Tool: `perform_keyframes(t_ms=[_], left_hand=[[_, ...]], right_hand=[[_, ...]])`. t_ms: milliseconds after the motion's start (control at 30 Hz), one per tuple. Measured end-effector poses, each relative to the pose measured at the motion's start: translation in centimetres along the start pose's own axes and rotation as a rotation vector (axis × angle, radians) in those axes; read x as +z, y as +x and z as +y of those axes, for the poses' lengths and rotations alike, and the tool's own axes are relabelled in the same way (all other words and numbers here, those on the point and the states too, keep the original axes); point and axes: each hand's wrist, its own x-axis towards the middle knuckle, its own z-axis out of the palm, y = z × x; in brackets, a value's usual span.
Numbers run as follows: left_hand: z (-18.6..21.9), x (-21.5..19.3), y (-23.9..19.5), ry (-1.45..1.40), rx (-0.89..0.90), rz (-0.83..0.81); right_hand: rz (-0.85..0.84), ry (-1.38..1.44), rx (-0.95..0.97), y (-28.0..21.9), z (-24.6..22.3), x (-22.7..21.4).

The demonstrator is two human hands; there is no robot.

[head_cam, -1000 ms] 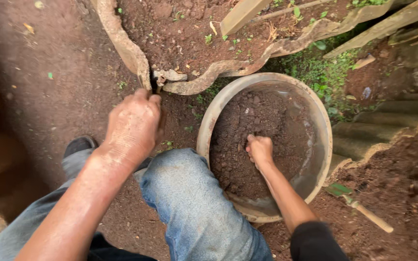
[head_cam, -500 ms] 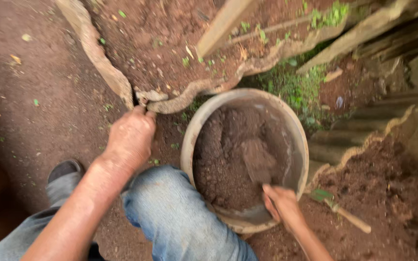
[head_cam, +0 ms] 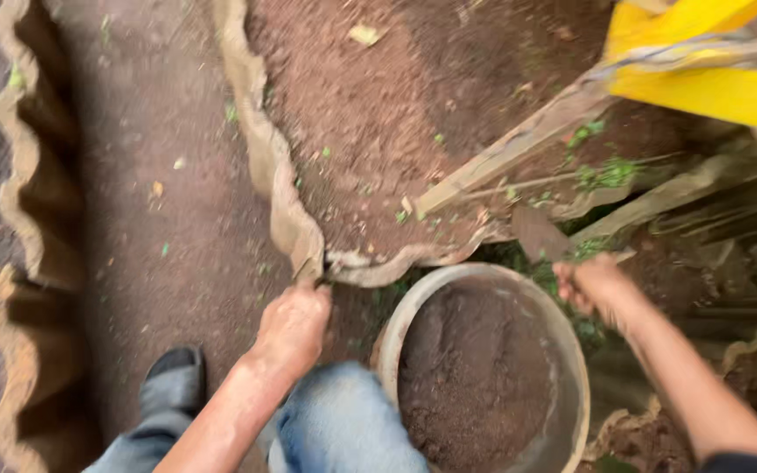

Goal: The person mixes soil in a large pot using a small hand trowel and their hands.

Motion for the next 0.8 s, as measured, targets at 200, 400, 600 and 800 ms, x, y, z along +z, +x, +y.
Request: perform_keyframes(t_ms=[200,400,600,800], left_hand=[[2.0,-0.9,0.1,-0.029,0.086,0.022],[2.5,-2.5,0.9,0.050,0.076,-0.047],[1.9,-2.6,-0.4,0.091,0.072,-0.020],[1.2,-0.8,-1.5,0.078,0.041,-0.012]], right_hand=[[-0.164,-0.078,0.176,-11.1,17.8,5.4],[-0.346,-0.319,0.262,-17.2,26.2,6.5],[-0.321,-0.366,0.072,-11.4,24.9,15.3],[-0.213,0.365,0.076,-4.1,25.6,29.2]])
